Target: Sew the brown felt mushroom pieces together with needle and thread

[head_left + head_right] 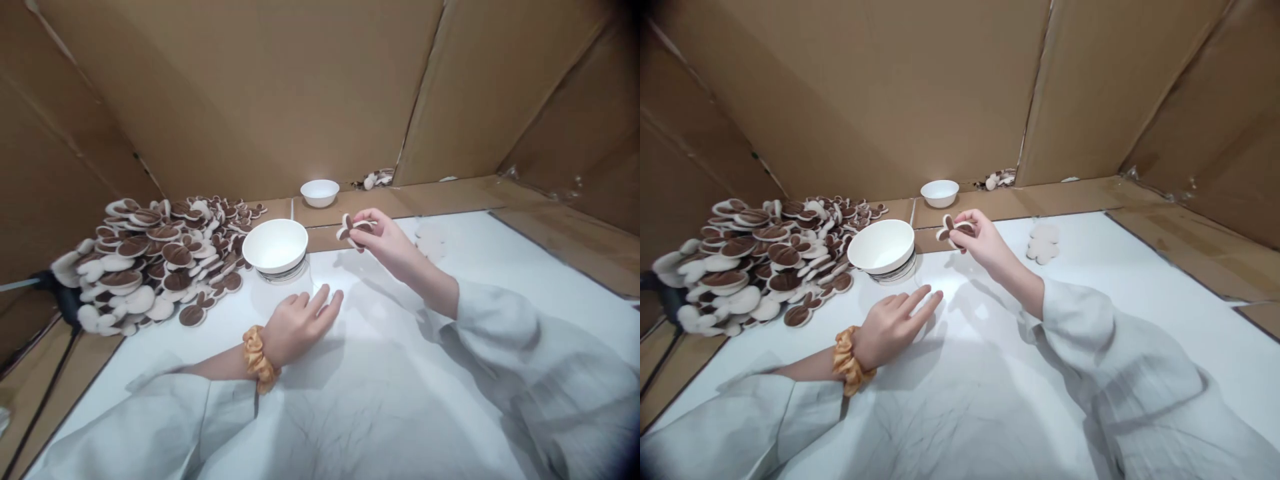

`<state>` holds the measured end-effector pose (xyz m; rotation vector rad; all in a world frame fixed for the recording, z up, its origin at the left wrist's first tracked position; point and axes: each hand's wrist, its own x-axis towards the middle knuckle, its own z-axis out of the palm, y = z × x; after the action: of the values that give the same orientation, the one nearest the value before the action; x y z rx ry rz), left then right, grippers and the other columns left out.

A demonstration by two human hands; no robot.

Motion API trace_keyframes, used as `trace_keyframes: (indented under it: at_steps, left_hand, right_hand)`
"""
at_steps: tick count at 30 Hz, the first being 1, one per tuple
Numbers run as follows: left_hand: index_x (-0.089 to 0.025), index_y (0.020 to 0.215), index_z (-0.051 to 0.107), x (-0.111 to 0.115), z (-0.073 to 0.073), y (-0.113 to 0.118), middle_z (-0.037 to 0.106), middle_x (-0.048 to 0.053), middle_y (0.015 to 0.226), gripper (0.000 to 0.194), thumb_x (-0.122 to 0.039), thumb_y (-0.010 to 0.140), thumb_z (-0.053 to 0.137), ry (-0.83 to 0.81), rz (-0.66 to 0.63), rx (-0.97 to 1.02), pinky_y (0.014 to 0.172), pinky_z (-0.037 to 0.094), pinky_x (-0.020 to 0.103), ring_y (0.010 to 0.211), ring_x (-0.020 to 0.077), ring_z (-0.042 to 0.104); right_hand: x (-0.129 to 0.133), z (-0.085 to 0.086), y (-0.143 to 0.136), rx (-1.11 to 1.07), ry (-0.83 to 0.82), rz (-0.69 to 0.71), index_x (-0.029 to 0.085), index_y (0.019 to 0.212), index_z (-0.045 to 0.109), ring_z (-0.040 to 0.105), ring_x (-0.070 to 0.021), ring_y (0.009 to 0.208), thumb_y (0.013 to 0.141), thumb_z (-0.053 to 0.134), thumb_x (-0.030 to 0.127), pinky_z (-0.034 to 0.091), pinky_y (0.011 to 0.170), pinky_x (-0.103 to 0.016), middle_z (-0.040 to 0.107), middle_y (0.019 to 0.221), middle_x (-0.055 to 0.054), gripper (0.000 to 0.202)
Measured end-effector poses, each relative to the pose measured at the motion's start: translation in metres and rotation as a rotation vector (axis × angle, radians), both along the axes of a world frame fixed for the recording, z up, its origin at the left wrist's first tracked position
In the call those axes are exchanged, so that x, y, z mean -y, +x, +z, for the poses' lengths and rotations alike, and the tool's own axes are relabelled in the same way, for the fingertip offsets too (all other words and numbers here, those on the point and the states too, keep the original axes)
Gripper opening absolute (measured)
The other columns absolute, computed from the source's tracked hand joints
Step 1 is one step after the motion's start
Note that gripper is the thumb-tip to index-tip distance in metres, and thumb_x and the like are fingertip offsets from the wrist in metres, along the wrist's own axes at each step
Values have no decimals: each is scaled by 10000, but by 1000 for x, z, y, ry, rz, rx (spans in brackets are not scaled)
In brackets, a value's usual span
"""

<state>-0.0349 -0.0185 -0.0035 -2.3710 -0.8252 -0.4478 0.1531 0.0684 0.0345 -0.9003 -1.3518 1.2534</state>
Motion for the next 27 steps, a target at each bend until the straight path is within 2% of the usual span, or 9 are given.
trace_keyframes:
  at_steps: [2,4,8,11,14,18,22,24,27]
  left_hand:
    - [-136,1153,491,11,4,-8,616,136,1118,343,-86,828,394,80,-46,29,560,444,261,653,138,590]
    - [-142,1186,471,15,7,-18,600,150,1146,358,-110,835,409,118,-3,129,616,455,266,728,157,608]
    - [-154,1237,444,-1,8,-33,587,138,1171,386,-167,853,420,127,315,281,601,419,260,744,164,620]
    - [-154,1187,501,-16,6,-36,646,108,1006,338,-173,869,389,68,461,266,569,373,278,696,170,607]
    - [-178,1117,553,-28,4,-35,648,67,872,300,-145,867,390,80,458,262,588,360,276,682,169,585]
    - [-192,1087,565,-52,1,-30,630,66,897,284,-154,873,382,109,439,344,625,363,269,719,178,574]
    - [-189,1088,567,-78,-2,-26,612,80,898,291,-175,882,362,-12,425,360,623,377,270,730,188,581]
    - [-188,1141,530,-79,0,-24,588,94,993,309,-196,889,351,-49,416,448,635,396,267,802,194,586]
    - [-165,1171,478,-61,5,-17,518,122,1135,318,-271,898,356,-127,317,702,731,429,281,952,205,550]
  right_hand:
    - [5,-3,-4,50,-8,19,193,894,442,548,-116,683,686,648,255,373,570,-236,629,774,-9,299]
    - [9,-4,-6,74,-14,60,179,901,471,560,-126,702,687,647,269,378,587,-248,644,794,-25,291]
    - [15,-4,-10,79,19,167,157,860,535,567,-129,715,714,627,271,381,576,-245,649,795,-44,207]
    - [21,-2,-13,67,-17,234,166,873,526,553,-114,628,727,620,267,385,510,-235,630,770,-29,201]
    - [26,-2,-17,55,-38,283,170,890,517,528,-100,582,737,611,247,393,485,-229,614,747,-18,196]
    - [30,-4,-21,31,-38,258,156,922,519,534,-101,623,736,603,188,399,521,-229,607,743,-20,206]
    - [30,-7,-25,48,-68,196,140,872,532,551,-114,668,714,615,161,403,558,-240,606,748,-33,180]
    - [29,-10,-26,39,-70,181,140,867,533,555,-117,676,704,620,160,407,571,-245,609,766,-38,186]
    - [28,-14,-26,6,-57,186,147,876,534,570,-127,709,706,610,170,412,593,-251,616,795,-41,188]
